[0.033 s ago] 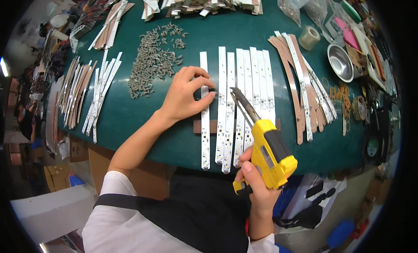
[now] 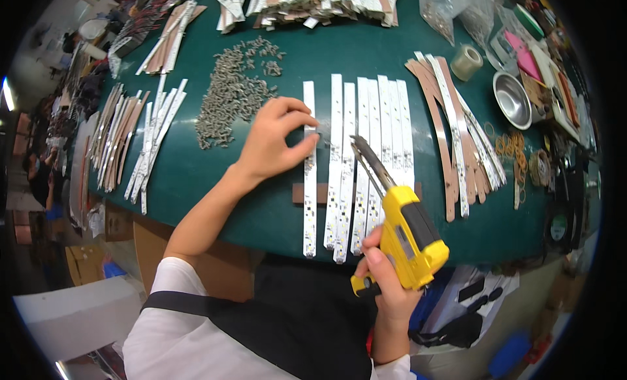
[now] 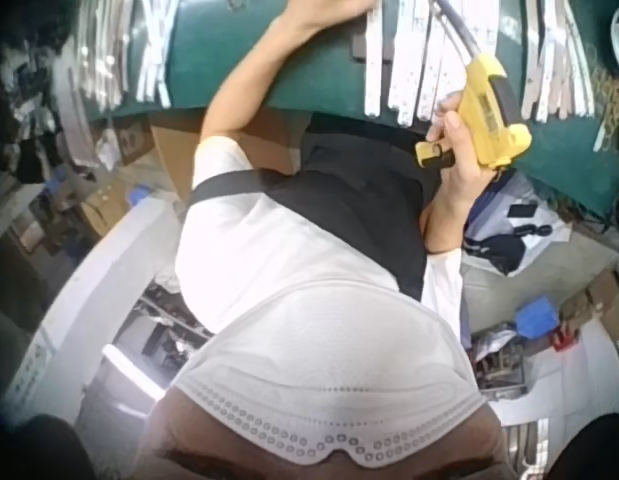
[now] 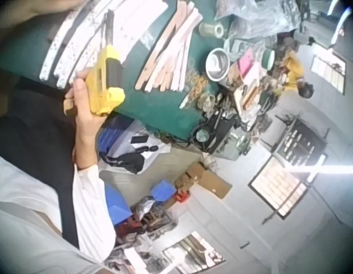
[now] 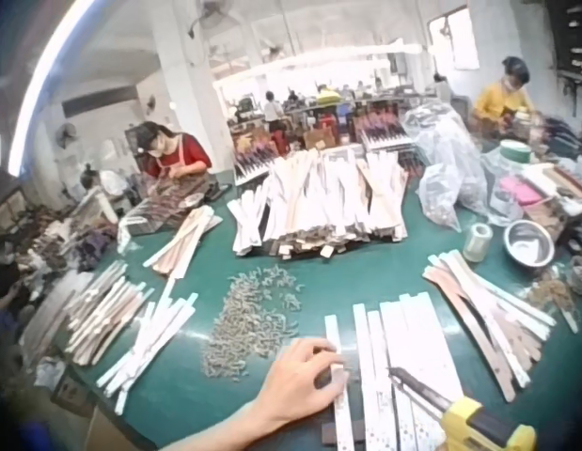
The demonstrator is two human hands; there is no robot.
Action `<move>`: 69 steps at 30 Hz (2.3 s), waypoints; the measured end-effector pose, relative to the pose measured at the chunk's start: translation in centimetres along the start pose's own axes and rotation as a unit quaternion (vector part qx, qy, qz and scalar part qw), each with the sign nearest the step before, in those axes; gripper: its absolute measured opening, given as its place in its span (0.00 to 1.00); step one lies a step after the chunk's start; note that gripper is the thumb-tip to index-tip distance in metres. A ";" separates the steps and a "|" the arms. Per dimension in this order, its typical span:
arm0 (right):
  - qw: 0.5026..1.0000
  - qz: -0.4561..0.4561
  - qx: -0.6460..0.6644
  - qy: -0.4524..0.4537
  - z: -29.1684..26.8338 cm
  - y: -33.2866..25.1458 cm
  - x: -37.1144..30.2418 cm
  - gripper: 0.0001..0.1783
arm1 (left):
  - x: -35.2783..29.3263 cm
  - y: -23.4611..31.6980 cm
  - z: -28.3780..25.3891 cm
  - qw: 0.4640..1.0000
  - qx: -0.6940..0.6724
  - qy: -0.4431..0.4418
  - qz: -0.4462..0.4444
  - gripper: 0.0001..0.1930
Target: The person arranges LED strips on a work table, places small components from a pile onto the strips by hand, and solders them using a handheld soldering gun.
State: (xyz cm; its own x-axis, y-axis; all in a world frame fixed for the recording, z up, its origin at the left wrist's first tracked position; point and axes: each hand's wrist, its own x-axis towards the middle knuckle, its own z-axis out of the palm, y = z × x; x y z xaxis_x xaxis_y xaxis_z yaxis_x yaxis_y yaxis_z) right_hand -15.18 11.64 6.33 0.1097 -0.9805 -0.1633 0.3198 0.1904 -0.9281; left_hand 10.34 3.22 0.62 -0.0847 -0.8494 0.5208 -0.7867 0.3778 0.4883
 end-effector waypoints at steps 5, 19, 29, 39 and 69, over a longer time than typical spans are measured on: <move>1.000 -0.020 0.018 0.005 -1.8 -0.6 -0.2 0.28 | 1.9 -4.1 -5.1 0.992 0.073 0.052 -0.093 0.06; 0.999 -0.024 0.036 0.031 -1.8 -0.4 -0.5 0.29 | 5.1 -8.0 -3.1 0.969 0.185 -0.147 -0.070 0.06; 0.999 -0.013 0.038 0.011 -2.8 -0.1 -0.4 0.28 | 3.0 -8.0 -6.2 0.975 -0.046 -0.012 -0.217 0.09; 0.999 -0.014 0.039 0.020 -2.2 0.0 -0.6 0.28 | 1.8 -7.7 -6.7 0.979 0.043 -0.009 -0.198 0.07; 0.999 -0.014 0.043 0.017 -3.0 -0.3 -1.1 0.28 | 2.0 2.7 0.5 0.961 -0.186 -0.154 -0.137 0.08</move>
State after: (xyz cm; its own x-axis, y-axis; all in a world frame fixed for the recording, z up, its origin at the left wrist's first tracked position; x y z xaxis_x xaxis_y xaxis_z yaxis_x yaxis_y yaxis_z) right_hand -18.17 12.54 5.78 0.0688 -0.9862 -0.1508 0.4025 0.1658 -0.9003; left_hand 7.69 2.32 2.64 -0.1271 -0.9830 0.1322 -0.5377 0.1803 0.8236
